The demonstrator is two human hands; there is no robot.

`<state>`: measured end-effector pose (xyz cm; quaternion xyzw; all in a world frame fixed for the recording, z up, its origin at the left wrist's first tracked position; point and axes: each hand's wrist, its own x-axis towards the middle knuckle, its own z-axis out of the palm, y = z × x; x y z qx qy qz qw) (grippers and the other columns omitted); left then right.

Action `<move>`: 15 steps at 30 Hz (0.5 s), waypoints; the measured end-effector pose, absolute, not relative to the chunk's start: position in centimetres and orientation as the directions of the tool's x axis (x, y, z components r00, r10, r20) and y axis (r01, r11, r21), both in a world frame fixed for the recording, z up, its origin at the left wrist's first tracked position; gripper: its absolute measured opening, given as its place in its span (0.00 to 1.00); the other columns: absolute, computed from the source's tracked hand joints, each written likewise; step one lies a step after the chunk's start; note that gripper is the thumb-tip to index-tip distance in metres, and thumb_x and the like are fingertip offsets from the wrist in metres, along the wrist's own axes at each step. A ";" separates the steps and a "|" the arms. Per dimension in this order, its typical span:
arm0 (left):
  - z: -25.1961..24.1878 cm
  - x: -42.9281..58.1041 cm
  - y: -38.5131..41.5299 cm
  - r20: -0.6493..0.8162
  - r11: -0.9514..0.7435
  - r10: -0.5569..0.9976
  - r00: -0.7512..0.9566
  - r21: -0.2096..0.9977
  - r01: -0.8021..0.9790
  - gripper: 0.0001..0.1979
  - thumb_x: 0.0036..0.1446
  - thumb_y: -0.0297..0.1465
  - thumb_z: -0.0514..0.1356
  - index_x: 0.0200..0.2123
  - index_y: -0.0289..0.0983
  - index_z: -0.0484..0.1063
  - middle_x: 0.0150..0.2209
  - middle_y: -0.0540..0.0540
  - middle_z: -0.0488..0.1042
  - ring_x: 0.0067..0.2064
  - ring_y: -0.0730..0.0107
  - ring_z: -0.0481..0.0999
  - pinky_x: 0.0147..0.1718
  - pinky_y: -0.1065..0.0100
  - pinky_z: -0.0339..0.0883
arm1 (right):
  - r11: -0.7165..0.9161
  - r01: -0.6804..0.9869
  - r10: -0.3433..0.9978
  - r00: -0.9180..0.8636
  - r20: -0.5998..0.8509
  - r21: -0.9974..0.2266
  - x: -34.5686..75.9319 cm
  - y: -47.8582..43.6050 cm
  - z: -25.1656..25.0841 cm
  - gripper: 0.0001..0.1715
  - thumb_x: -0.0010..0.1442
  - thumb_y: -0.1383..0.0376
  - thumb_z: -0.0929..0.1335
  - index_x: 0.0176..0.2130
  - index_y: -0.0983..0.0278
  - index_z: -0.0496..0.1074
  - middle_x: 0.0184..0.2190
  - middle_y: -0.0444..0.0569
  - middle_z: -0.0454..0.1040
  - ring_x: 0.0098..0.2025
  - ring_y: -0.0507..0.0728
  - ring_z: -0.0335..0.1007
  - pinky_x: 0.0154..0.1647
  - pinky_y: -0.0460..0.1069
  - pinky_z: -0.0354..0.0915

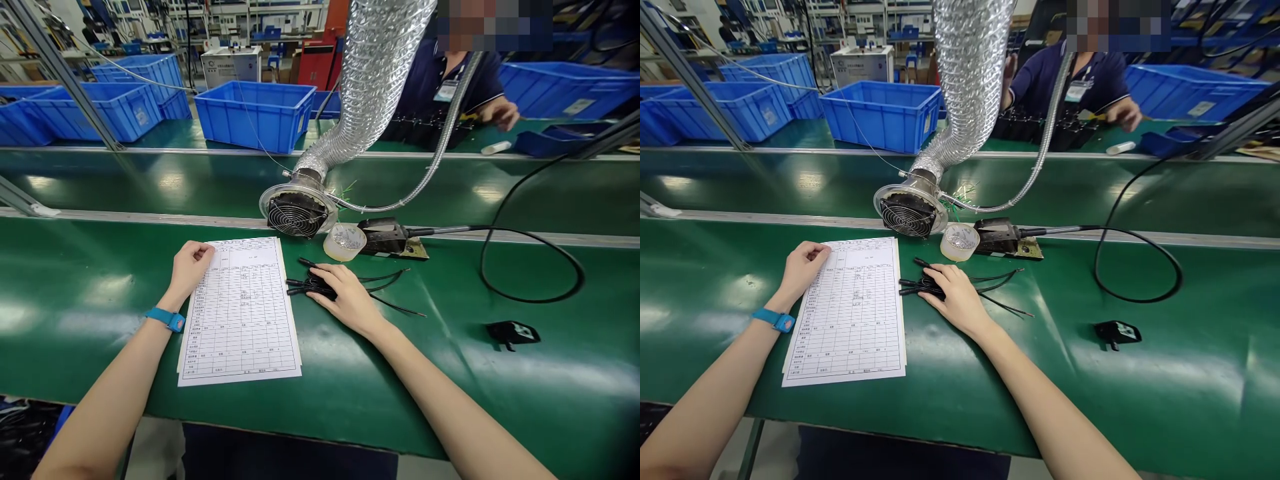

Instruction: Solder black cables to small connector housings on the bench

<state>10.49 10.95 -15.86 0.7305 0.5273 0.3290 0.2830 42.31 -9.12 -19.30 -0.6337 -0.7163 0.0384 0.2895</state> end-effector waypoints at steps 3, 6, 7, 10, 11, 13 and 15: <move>-16.0 10.4 10.9 0.196 -0.303 0.951 0.240 0.752 0.585 0.10 0.58 0.39 0.61 0.33 0.40 0.77 0.42 0.45 0.75 0.37 0.65 0.72 0.37 0.65 0.69 | 0.198 0.883 0.929 -0.030 0.369 -0.425 42.3 -9.1 -19.3 0.26 0.68 0.53 0.66 0.61 0.60 0.68 0.57 0.58 0.72 0.57 0.68 0.68 0.58 0.66 0.67; -16.1 10.3 10.8 0.223 -0.349 0.935 0.276 0.720 0.599 0.09 0.58 0.38 0.60 0.33 0.40 0.76 0.41 0.45 0.75 0.37 0.65 0.72 0.37 0.65 0.69 | 0.203 0.881 0.927 -0.033 0.373 -0.427 42.2 -9.2 -19.2 0.26 0.68 0.53 0.66 0.60 0.60 0.69 0.56 0.58 0.72 0.57 0.68 0.69 0.58 0.67 0.67; -16.0 10.3 10.7 0.237 -0.372 0.926 0.293 0.701 0.608 0.09 0.59 0.38 0.59 0.34 0.40 0.76 0.41 0.45 0.74 0.38 0.64 0.73 0.38 0.64 0.69 | 0.206 0.880 0.926 -0.035 0.375 -0.427 42.2 -9.2 -19.2 0.26 0.68 0.53 0.66 0.60 0.60 0.69 0.56 0.58 0.72 0.57 0.69 0.69 0.58 0.67 0.68; -15.5 10.6 9.8 0.302 -0.473 0.881 0.365 0.594 0.651 0.12 0.62 0.39 0.57 0.38 0.39 0.76 0.44 0.42 0.74 0.44 0.59 0.74 0.43 0.61 0.70 | 0.218 0.879 0.921 -0.042 0.387 -0.424 42.2 -9.2 -19.3 0.25 0.68 0.53 0.67 0.60 0.62 0.69 0.56 0.60 0.72 0.57 0.69 0.69 0.57 0.67 0.67; -15.3 10.8 9.2 0.316 -0.513 0.858 0.404 0.546 0.662 0.13 0.63 0.39 0.56 0.41 0.39 0.76 0.46 0.41 0.74 0.47 0.56 0.74 0.47 0.58 0.69 | 0.221 0.879 0.919 -0.043 0.392 -0.422 42.2 -9.1 -19.4 0.25 0.68 0.54 0.67 0.59 0.62 0.70 0.56 0.60 0.72 0.57 0.69 0.68 0.58 0.67 0.67; -15.1 11.4 7.5 0.301 -0.589 0.807 0.507 0.457 0.667 0.18 0.64 0.42 0.55 0.49 0.39 0.76 0.53 0.38 0.73 0.56 0.51 0.71 0.55 0.53 0.66 | 0.225 0.880 0.918 -0.048 0.394 -0.419 42.2 -8.9 -19.3 0.26 0.67 0.54 0.69 0.59 0.63 0.70 0.56 0.60 0.72 0.56 0.68 0.68 0.58 0.65 0.67; -15.3 11.6 5.2 0.236 -0.659 0.747 0.622 0.392 0.642 0.24 0.65 0.46 0.55 0.58 0.42 0.72 0.62 0.38 0.68 0.63 0.46 0.66 0.63 0.47 0.59 | 0.223 0.881 0.917 -0.045 0.397 -0.416 42.2 -8.8 -19.1 0.26 0.66 0.55 0.70 0.58 0.64 0.71 0.56 0.60 0.73 0.56 0.67 0.69 0.58 0.63 0.67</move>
